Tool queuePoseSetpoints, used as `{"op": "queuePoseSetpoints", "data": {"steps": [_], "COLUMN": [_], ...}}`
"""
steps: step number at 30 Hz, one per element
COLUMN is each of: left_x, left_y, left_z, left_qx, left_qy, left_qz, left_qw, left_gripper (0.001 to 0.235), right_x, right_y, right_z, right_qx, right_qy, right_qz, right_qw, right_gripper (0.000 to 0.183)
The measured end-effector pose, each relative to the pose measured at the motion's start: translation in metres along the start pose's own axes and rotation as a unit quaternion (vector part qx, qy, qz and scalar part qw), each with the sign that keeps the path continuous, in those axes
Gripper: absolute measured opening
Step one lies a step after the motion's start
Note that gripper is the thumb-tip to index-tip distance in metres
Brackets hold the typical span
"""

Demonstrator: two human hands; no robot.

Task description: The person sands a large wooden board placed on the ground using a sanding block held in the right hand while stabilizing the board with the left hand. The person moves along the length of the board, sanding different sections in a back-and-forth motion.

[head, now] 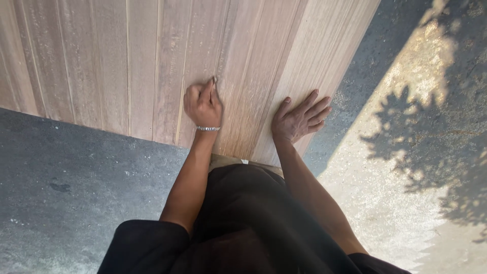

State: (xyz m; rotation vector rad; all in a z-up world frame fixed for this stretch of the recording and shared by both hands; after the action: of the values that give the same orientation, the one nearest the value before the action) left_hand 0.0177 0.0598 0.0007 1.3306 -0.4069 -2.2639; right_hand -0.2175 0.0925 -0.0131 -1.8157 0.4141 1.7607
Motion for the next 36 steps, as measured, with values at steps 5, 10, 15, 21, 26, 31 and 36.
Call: {"op": "queuePoseSetpoints", "data": {"steps": [5, 10, 15, 21, 26, 31, 36], "left_x": [0.075, 0.018, -0.007, 0.063, 0.019, -0.009, 0.029], "left_y": [0.082, 0.034, -0.011, 0.075, 0.039, -0.007, 0.056], "left_z": [0.007, 0.011, 0.001, 0.017, 0.017, 0.033, 0.053], "left_qx": [0.041, 0.032, 0.017, 0.061, 0.007, -0.031, 0.0], "left_qy": [0.007, 0.019, 0.076, 0.057, 0.114, 0.097, 0.103], "left_qz": [0.058, 0.056, 0.002, 0.053, 0.033, -0.026, 0.019], "left_qw": [0.997, 0.998, 0.997, 0.995, 0.993, 0.994, 0.994], "left_gripper": [0.015, 0.014, 0.009, 0.012, 0.011, 0.022, 0.01], "right_x": [-0.004, -0.005, -0.002, -0.041, -0.049, -0.087, -0.071], "right_y": [-0.003, 0.0, -0.001, 0.042, 0.257, 0.35, 0.363], "right_z": [-0.002, -0.006, -0.002, 0.036, -0.021, -0.084, -0.089], "right_qx": [-0.002, -0.002, -0.021, -0.218, -0.359, -0.352, -0.337], "right_qy": [0.016, 0.04, 0.085, 0.261, 0.239, 0.164, 0.134], "right_qz": [-0.015, -0.029, -0.065, -0.18, -0.033, -0.061, -0.008], "right_qw": [1.0, 0.999, 0.994, 0.923, 0.901, 0.919, 0.932], "right_gripper": [0.085, 0.086, 0.083, 0.088, 0.083, 0.105, 0.096]}}
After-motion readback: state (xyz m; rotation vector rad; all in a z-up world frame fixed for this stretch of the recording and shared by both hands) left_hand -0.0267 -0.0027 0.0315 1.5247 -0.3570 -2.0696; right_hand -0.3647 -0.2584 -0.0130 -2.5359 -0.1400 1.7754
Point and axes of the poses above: each hand's wrist, its own y-axis towards the middle knuckle, its own x-axis out of the palm, z = x × y, the point moved 2 cm from there along y, towards the middle knuckle, and after that the axes turned 3 degrees about -z, right-handed, at the moved point
